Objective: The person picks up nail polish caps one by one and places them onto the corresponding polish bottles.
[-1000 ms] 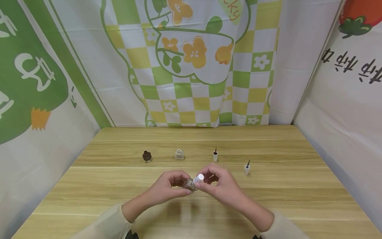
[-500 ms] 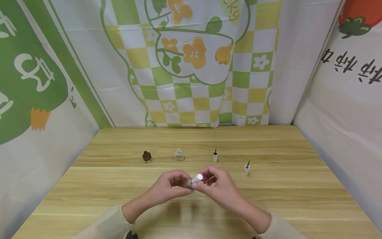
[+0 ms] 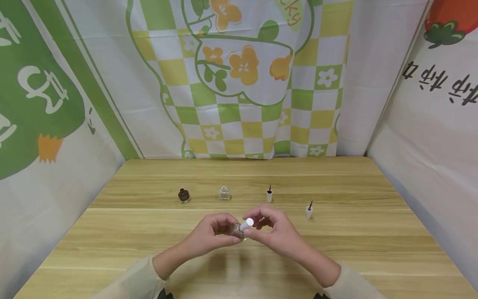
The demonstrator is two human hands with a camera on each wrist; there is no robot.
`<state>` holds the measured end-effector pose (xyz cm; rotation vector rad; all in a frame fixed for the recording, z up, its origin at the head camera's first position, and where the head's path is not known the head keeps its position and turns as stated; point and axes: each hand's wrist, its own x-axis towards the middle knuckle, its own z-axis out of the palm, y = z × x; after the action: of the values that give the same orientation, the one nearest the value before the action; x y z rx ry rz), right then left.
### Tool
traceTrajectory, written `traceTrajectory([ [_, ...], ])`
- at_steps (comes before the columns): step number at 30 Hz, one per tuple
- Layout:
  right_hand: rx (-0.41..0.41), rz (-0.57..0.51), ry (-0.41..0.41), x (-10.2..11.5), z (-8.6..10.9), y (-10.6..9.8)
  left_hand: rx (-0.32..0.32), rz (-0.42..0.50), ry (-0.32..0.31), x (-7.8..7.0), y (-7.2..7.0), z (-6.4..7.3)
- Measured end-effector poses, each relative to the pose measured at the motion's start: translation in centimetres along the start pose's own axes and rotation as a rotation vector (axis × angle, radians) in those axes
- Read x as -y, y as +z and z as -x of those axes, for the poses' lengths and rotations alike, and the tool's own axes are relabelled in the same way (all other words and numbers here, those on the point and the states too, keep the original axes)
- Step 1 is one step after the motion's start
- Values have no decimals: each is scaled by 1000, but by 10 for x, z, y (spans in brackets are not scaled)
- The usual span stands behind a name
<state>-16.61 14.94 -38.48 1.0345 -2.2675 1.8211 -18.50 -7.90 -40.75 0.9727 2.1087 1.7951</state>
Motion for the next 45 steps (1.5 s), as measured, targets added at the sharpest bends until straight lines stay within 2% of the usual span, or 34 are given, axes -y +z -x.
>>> traceTrajectory([
  [6, -23, 17, 6, 0, -1, 4, -5, -4, -8, 0, 0, 0],
  [13, -79, 92, 73, -1, -1, 7, -7, -17, 8, 1, 2, 1],
  [17, -88, 116, 76, 0, -1, 7, -14, -29, -5, 1, 2, 1],
  [23, -29, 98, 3, -1, -1, -3, -13, -18, -13, -1, -2, 1],
  [28, 67, 16, -27, -3, -1, -11, 16, 33, -12, 1, -3, 1],
  [33, 130, -60, -55, -6, -3, -9, 59, 69, 0, 4, -2, 1],
  [36, 133, -80, -51, -7, -3, -6, 69, 77, 6, 4, -2, 1],
  [45, 75, -42, -19, -5, -4, 0, 64, 92, 10, 3, 0, 1],
])
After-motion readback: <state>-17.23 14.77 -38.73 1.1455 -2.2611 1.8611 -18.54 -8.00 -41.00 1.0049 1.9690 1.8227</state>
